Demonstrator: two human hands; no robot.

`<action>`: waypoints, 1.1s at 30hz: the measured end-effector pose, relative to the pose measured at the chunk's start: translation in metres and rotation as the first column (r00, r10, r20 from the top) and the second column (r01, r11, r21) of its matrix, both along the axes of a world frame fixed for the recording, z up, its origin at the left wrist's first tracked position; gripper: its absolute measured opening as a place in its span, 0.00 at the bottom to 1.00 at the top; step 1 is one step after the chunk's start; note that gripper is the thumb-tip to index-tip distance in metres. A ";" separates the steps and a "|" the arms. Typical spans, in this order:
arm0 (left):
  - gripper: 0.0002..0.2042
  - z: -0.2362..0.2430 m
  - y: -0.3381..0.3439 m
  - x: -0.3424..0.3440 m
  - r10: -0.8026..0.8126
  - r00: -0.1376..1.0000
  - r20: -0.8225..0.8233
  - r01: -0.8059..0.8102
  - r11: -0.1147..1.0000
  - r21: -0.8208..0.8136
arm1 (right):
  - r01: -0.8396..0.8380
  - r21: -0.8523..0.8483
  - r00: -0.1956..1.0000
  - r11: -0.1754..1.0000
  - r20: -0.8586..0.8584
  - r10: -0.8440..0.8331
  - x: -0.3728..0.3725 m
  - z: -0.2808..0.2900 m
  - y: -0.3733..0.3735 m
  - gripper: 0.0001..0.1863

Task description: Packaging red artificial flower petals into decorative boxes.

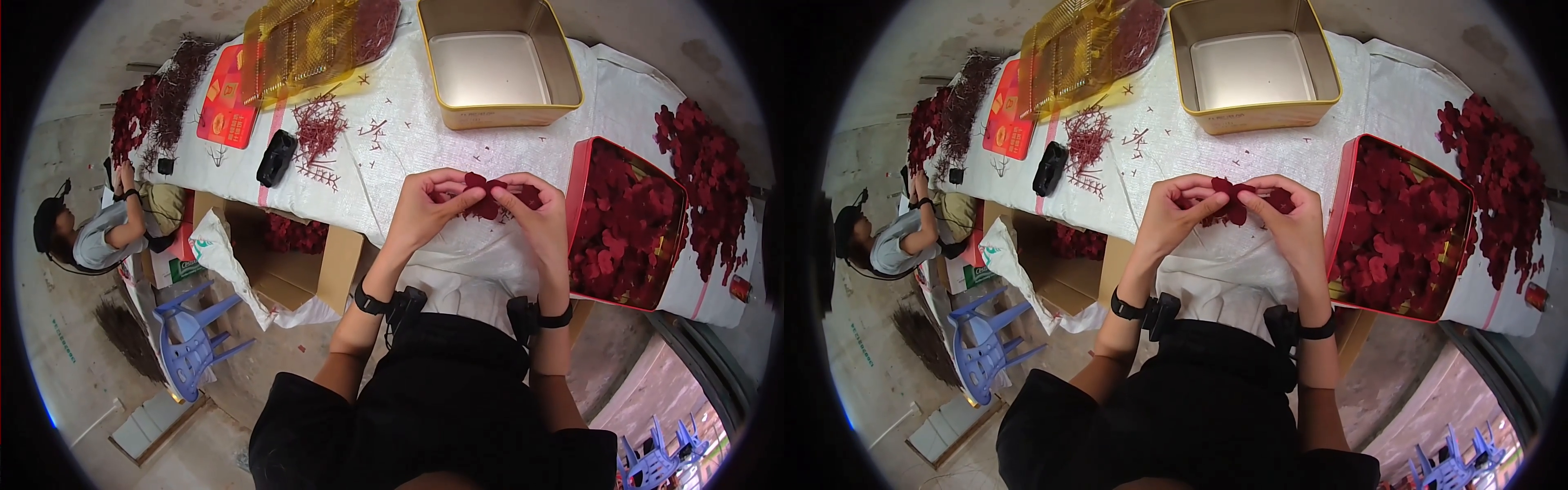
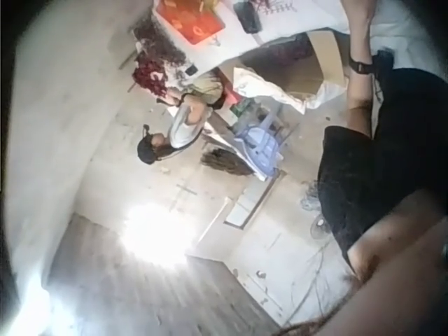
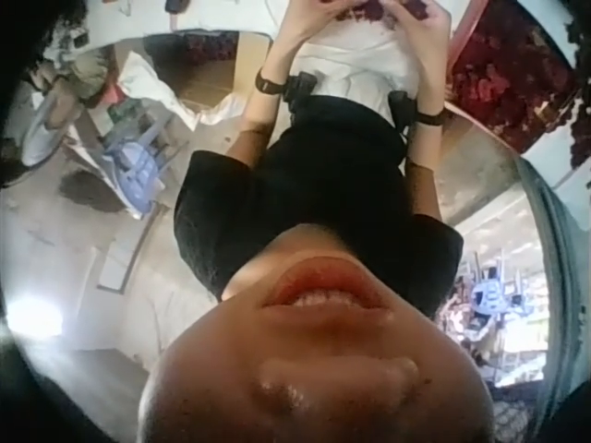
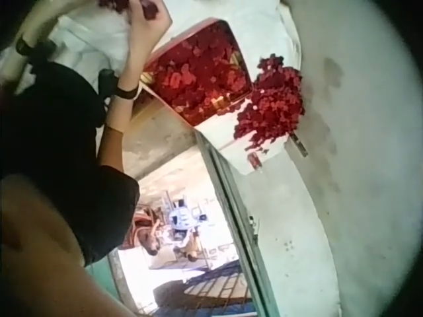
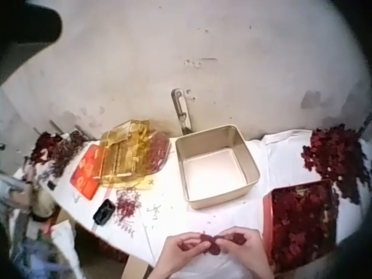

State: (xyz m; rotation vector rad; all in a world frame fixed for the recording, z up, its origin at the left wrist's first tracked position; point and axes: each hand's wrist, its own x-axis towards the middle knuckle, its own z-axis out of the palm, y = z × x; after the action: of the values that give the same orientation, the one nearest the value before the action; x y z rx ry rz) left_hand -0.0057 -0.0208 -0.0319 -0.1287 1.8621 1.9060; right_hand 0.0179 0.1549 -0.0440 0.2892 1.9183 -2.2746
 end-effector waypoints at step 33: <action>0.12 0.000 -0.020 -0.006 0.091 0.996 0.020 -0.090 0.993 -0.073 | 0.013 0.070 0.998 0.997 -0.066 -0.008 -0.018 -0.007 -0.015 0.07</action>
State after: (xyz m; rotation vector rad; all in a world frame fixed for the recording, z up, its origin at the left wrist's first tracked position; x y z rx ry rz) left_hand -0.0114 -0.0405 -0.0317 -0.2617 1.9406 1.8885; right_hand 0.0001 0.1397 -0.0511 0.2362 2.0369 -2.2530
